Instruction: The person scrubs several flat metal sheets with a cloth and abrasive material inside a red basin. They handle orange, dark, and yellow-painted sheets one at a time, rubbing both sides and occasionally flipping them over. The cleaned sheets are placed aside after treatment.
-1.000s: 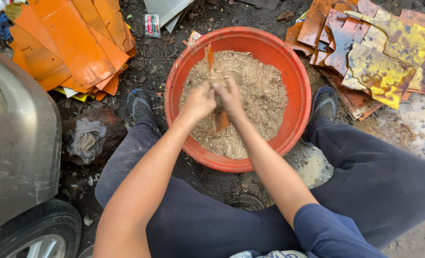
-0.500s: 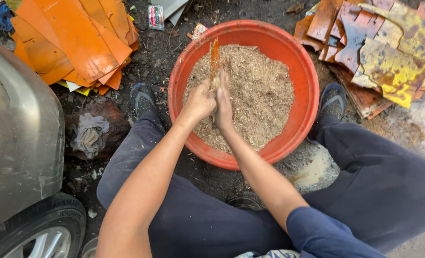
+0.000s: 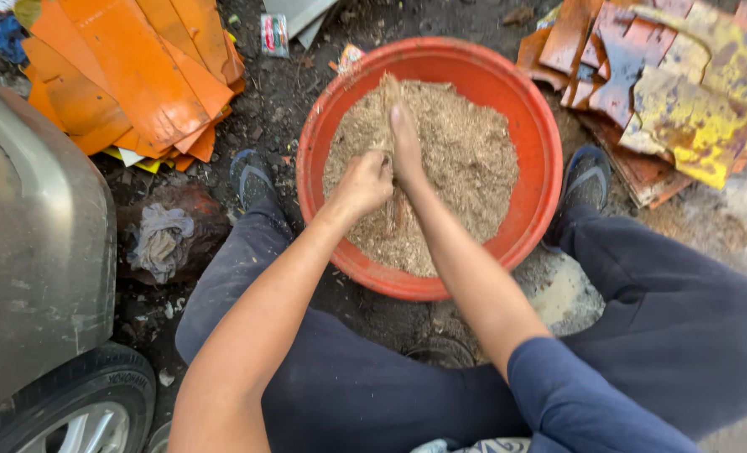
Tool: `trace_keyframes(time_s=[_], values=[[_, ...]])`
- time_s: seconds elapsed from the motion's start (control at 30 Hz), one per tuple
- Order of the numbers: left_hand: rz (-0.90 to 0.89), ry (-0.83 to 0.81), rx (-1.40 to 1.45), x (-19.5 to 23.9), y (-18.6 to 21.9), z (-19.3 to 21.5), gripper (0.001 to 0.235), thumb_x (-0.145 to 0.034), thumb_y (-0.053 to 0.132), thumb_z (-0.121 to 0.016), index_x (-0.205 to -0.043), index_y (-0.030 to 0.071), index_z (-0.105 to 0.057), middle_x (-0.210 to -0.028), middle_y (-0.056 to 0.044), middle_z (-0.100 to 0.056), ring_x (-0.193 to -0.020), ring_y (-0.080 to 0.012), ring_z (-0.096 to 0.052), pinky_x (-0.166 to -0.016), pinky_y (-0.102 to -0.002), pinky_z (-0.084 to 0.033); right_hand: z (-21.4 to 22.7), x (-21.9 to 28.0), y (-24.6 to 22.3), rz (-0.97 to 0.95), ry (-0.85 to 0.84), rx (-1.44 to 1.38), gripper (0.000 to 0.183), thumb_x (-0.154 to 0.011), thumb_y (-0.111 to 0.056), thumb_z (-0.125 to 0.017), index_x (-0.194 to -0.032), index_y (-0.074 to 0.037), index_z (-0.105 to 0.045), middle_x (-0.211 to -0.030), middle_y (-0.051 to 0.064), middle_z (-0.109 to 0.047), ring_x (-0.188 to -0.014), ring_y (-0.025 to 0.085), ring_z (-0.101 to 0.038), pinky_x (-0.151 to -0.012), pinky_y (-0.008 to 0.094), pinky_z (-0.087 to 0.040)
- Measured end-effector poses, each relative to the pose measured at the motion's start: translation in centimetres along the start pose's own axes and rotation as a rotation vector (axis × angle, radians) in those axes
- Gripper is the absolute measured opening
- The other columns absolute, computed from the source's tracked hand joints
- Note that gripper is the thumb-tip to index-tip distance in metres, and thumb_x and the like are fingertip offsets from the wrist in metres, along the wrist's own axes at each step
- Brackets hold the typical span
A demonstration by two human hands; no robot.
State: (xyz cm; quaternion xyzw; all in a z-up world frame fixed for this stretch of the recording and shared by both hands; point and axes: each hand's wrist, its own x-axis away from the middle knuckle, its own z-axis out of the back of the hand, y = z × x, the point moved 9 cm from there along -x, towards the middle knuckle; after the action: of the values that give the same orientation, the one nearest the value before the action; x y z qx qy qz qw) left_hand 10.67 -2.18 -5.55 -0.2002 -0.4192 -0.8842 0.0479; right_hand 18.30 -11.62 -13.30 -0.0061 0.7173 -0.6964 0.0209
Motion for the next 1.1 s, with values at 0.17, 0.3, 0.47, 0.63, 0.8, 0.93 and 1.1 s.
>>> trace_keyframes(time_s=[0.17,0.3,0.47,0.63,0.8,0.93,1.1], values=[[-0.122,0.054,0.052,-0.5,2.3,0.9,0.027,-0.093,0.013,-0.056,-0.112,-0.005,-0.061,-0.099,-0.032,-0.068,-0.096,-0.0426,-0.071,-0.08,-0.049,-0.053,-0.6,-5.6,-0.4,0.019,-0.04,-0.053,0.072,-0.109,-0.055,-0.036,-0.161,-0.005,-0.034,-0.172,0.017,-0.028,-0.161,0.031,-0.022,-0.132,0.043,-0.013],[-0.082,-0.024,-0.114,-0.5,2.1,0.8,0.023,-0.086,0.007,-0.061,-0.1,-0.01,-0.065,-0.1,-0.033,-0.069,-0.098,-0.0384,-0.075,-0.083,-0.049,-0.055,0.0,0.8,-2.9,0.082,-0.08,0.012,0.077,-0.107,-0.057,-0.033,-0.165,-0.007,-0.024,-0.174,0.016,-0.015,-0.162,0.031,-0.008,-0.13,0.044,-0.005],[0.038,-0.109,-0.063,1.0,2.2,-0.1,0.036,-0.095,0.018,-0.054,-0.128,0.004,-0.054,-0.097,-0.028,-0.07,-0.088,-0.0402,-0.074,-0.078,-0.05,-0.055,0.4,-4.0,-0.7,-0.12,-0.035,-0.01,0.075,-0.107,-0.058,-0.031,-0.164,-0.009,-0.026,-0.173,0.014,-0.019,-0.16,0.03,-0.015,-0.13,0.044,-0.011],[-0.078,-0.011,-0.021,0.9,3.9,2.1,0.037,-0.095,0.016,-0.057,-0.129,0.001,-0.061,-0.104,-0.031,-0.071,-0.097,-0.0426,-0.071,-0.083,-0.05,-0.055,-0.4,-3.7,6.2,-0.096,-0.033,0.05,0.074,-0.104,-0.056,-0.028,-0.162,-0.009,-0.026,-0.171,0.012,-0.018,-0.157,0.028,-0.017,-0.127,0.041,-0.014],[-0.087,0.043,0.007,-0.2,0.2,2.7,0.043,-0.094,0.017,-0.057,-0.134,0.002,-0.056,-0.116,-0.029,-0.069,-0.107,-0.0402,-0.07,-0.092,-0.046,-0.054,2.5,9.9,16.0,-0.204,0.053,0.136,0.073,-0.107,-0.054,-0.035,-0.16,-0.004,-0.034,-0.168,0.017,-0.032,-0.156,0.029,-0.028,-0.128,0.039,-0.021],[0.032,0.036,-0.047,-0.3,-2.1,2.6,0.046,-0.096,0.019,-0.057,-0.139,0.003,-0.054,-0.118,-0.032,-0.067,-0.11,-0.0419,-0.068,-0.095,-0.048,-0.052,3.1,11.8,17.1,-0.44,0.074,0.065,0.072,-0.105,-0.052,-0.038,-0.159,-0.005,-0.03,-0.168,0.016,-0.026,-0.154,0.028,-0.026,-0.125,0.038,-0.021],[-0.029,0.079,0.021,-0.4,-1.2,2.0,0.051,-0.096,0.018,-0.059,-0.143,0.0,-0.051,-0.135,-0.029,-0.061,-0.127,-0.0392,-0.061,-0.108,-0.045,-0.044,-0.4,10.4,7.9,-0.338,0.068,-0.111,0.07,-0.11,-0.047,-0.035,-0.159,0.001,-0.036,-0.164,0.027,-0.023,-0.151,0.04,-0.018,-0.123,0.047,-0.014]])
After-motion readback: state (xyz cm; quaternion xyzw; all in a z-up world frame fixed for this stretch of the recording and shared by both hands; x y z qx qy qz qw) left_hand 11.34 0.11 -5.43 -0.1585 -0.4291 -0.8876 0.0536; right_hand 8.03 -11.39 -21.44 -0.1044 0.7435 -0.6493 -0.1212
